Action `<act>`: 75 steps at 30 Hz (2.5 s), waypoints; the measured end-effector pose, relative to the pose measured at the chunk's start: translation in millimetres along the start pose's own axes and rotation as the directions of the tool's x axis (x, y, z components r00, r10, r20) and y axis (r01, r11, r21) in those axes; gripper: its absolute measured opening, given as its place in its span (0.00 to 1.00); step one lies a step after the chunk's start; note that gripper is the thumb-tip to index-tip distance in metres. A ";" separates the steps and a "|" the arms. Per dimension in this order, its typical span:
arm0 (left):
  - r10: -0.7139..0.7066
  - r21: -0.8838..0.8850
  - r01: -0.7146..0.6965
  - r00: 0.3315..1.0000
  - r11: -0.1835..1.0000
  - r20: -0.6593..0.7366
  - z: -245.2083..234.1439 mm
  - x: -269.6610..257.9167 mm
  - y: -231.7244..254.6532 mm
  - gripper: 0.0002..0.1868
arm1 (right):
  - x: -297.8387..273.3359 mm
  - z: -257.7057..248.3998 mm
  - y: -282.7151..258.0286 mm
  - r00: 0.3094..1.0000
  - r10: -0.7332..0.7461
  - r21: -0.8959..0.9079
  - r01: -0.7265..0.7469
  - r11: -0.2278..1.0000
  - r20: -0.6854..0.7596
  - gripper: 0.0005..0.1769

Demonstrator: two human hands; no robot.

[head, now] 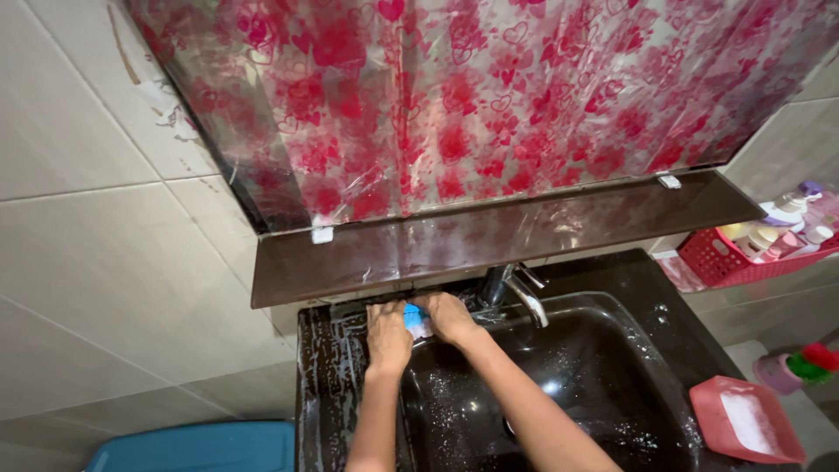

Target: The person scrubs a dark brown bathroom sink and the surrounding countertop using a blue sponge and soap. They wipe the sink basin, the faucet, and the edges of the counter, then rinse the sponge under running water.

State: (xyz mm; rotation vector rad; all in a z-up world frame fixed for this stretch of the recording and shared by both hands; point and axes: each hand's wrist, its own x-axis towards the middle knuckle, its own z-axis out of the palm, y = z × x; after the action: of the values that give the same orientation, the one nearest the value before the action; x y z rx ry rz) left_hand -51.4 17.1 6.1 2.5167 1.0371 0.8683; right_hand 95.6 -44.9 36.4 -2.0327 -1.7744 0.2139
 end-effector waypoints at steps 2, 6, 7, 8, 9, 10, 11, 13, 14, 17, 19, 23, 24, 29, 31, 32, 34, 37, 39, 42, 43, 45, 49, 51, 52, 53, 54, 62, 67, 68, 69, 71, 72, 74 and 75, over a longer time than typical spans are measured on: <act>-0.006 0.007 0.006 0.999 1.000 0.037 5.0 4.4 10.1 0.25 | -4.0 -8.0 7.2 0.999 0.032 0.040 -0.031 0.999 -0.006 0.30; 0.015 -0.044 -0.013 0.999 0.999 0.042 30.8 9.8 29.6 0.28 | -13.8 -22.0 30.4 0.997 0.077 0.030 -0.076 0.997 -0.029 0.29; 0.037 -0.001 -0.037 0.998 0.999 0.040 41.2 12.6 36.7 0.29 | -16.4 -25.7 39.0 0.996 0.088 -0.020 -0.089 0.996 -0.019 0.29; 0.057 0.044 -0.059 0.998 0.997 0.040 51.3 15.9 44.1 0.30 | -19.5 -28.2 47.0 0.995 0.099 -0.068 -0.100 0.993 -0.006 0.30; 0.077 0.089 -0.080 0.996 0.993 0.041 58.5 17.6 50.0 0.31 | -22.2 -29.9 54.3 0.994 0.111 -0.116 -0.110 0.987 0.005 0.30; 0.061 0.085 -0.064 0.998 0.994 0.032 62.4 16.6 54.7 0.30 | -25.4 -30.0 60.0 0.998 0.060 -0.077 -0.062 0.995 -0.036 0.31; 0.045 0.081 -0.047 0.999 0.996 0.023 63.9 15.3 59.4 0.28 | -29.1 -29.4 64.3 0.997 0.010 -0.040 -0.013 0.999 -0.079 0.31; 0.027 0.057 -0.029 0.999 0.998 0.031 59.0 12.9 63.9 0.27 | -31.7 -27.1 67.5 0.994 -0.017 -0.010 0.016 1.000 -0.105 0.31; 0.024 0.039 -0.026 0.999 0.999 0.048 53.6 11.9 63.2 0.27 | -31.0 -25.7 66.5 0.996 0.002 -0.014 -0.003 1.000 -0.086 0.32; 0.040 -0.014 -0.039 0.997 0.999 0.065 37.2 6.9 60.7 0.26 | -29.9 -23.9 58.9 0.994 -0.023 -0.013 0.021 1.000 -0.109 0.32; 0.052 -0.023 -0.050 0.997 0.998 0.054 28.9 2.4 59.1 0.26 | -31.8 -25.3 49.6 0.991 -0.038 0.007 0.039 0.999 -0.131 0.32; 0.009 0.005 -0.009 1.000 1.000 0.030 15.7 -23.7 57.7 0.30 | -46.8 -21.5 19.1 0.963 -0.101 0.006 0.105 0.994 -0.251 0.35; -0.014 0.011 0.014 0.999 1.000 0.030 12.5 -32.7 57.3 0.32 | -51.7 -19.3 11.0 0.941 -0.138 -0.017 0.140 0.990 -0.308 0.35; 0.056 -0.076 -0.070 0.984 0.995 -0.169 1.9 -67.9 57.7 0.33 | -70.6 -12.0 -9.7 0.939 -0.134 -0.035 0.129 0.991 -0.317 0.42; 0.077 -0.072 -0.091 0.982 0.993 -0.171 2.4 -71.6 63.6 0.36 | -75.0 -13.0 -7.0 0.937 -0.128 -0.032 0.125 0.992 -0.325 0.42; 0.081 -0.067 -0.093 0.984 0.993 -0.159 3.9 -69.9 67.5 0.37 | -76.1 -15.8 -3.5 0.939 -0.120 -0.026 0.118 0.993 -0.323 0.42; 0.063 -0.040 -0.066 0.996 0.997 -0.070 7.9 -65.5 77.8 0.40 | -79.8 -22.8 3.8 0.946 -0.099 -0.020 0.098 0.995 -0.308 0.42; 0.036 0.044 -0.041 0.993 0.998 0.112 18.7 -59.8 97.2 0.46 | -87.7 -35.7 19.7 0.955 -0.056 -0.014 0.054 0.998 -0.290 0.42; 0.080 0.104 -0.099 0.981 0.990 0.178 27.4 -55.6 108.4 0.49 | -94.8 -42.5 33.7 0.954 -0.014 0.008 0.018 1.000 -0.298 0.43; 0.103 0.095 -0.122 0.978 0.988 0.181 39.0 -59.2 126.8 0.50 | -103.3 -47.0 54.5 0.941 -0.039 0.053 0.060 0.997 -0.336 0.41; 0.091 0.103 -0.113 0.975 0.988 0.204 40.7 -59.5 129.0 0.50 | -104.2 -45.9 57.9 0.940 -0.045 0.045 0.064 0.997 -0.339 0.40; 0.060 0.121 -0.092 0.966 0.988 0.250 43.3 -60.5 130.4 0.50 | -104.4 -44.1 60.4 0.938 -0.060 0.032 0.075 0.997 -0.341 0.39; 0.107 0.163 -0.138 0.977 0.977 0.184 46.7 -56.7 116.7 0.49 | -101.1 -44.5 52.0 0.944 -0.044 -0.017 0.041 0.999 -0.328 0.42; 0.130 0.150 -0.149 0.984 0.977 0.125 47.4 -54.4 106.6 0.47 | -97.8 -42.6 45.0 0.944 -0.030 -0.013 0.027 1.000 -0.327 0.42; 0.108 0.141 -0.127 0.985 0.982 0.133 46.5 -51.9 100.8 0.46 | -93.3 -40.6 41.5 0.941 -0.051 -0.024 0.046 0.999 -0.335 0.42; 0.085 0.133 -0.104 0.986 0.986 0.141 44.9 -45.8 93.9 0.45 | -87.7 -37.7 37.8 0.937 -0.073 -0.035 0.065 0.997 -0.342 0.43; 0.061 0.125 -0.079 0.987 0.989 0.149 42.1 -41.0 87.1 0.44 | -82.3 -34.7 34.1 0.933 -0.096 -0.047 0.085 0.995 -0.347 0.43; 0.034 0.068 -0.030 0.998 0.997 -0.061 0.5 -21.7 10.3 0.25 | -20.7 -11.7 -10.6 0.996 -0.024 0.098 0.032 0.995 -0.084 0.31; -0.051 0.100 0.058 0.996 0.993 -0.077 -24.1 -20.7 -31.8 0.18 | 7.8 16.2 -43.7 0.996 -0.090 0.052 0.091 0.994 -0.020 0.30; -0.058 0.111 0.067 0.995 0.992 -0.085 -26.6 -22.5 -38.8 0.18 | 11.0 19.9 -49.2 0.996 -0.090 0.051 0.090 0.995 0.008 0.30; -0.065 0.123 0.076 0.994 0.989 -0.093 -27.7 -24.4 -44.0 0.19 | 13.5 22.0 -53.2 0.995 -0.090 0.050 0.088 0.995 0.036 0.30; -0.051 0.102 0.063 0.991 0.993 -0.122 -28.4 -28.3 -49.3 0.18 | 18.1 22.2 -57.2 0.993 -0.060 0.023 0.058 0.998 0.099 0.31; -0.041 0.090 0.054 0.990 0.994 -0.136 -28.8 -28.8 -50.1 0.18 | 19.6 22.3 -57.9 0.991 -0.042 0.007 0.042 0.999 0.128 0.31; -0.049 0.075 0.057 0.993 0.996 -0.112 -29.3 -30.3 -46.1 0.17 | 18.3 21.5 -55.0 0.990 -0.105 0.014 0.104 0.994 0.096 0.33; -0.051 0.066 0.058 0.994 0.996 -0.100 -29.3 -30.9 -41.7 0.17 | 16.2 20.5 -52.1 0.988 -0.136 0.016 0.135 0.991 0.079 0.34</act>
State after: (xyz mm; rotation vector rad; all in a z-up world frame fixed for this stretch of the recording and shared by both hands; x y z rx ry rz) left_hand -109.7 25.2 -3.4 2.5109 1.1805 0.9644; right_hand 43.1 -20.1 42.4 -1.9115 -1.9472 0.2660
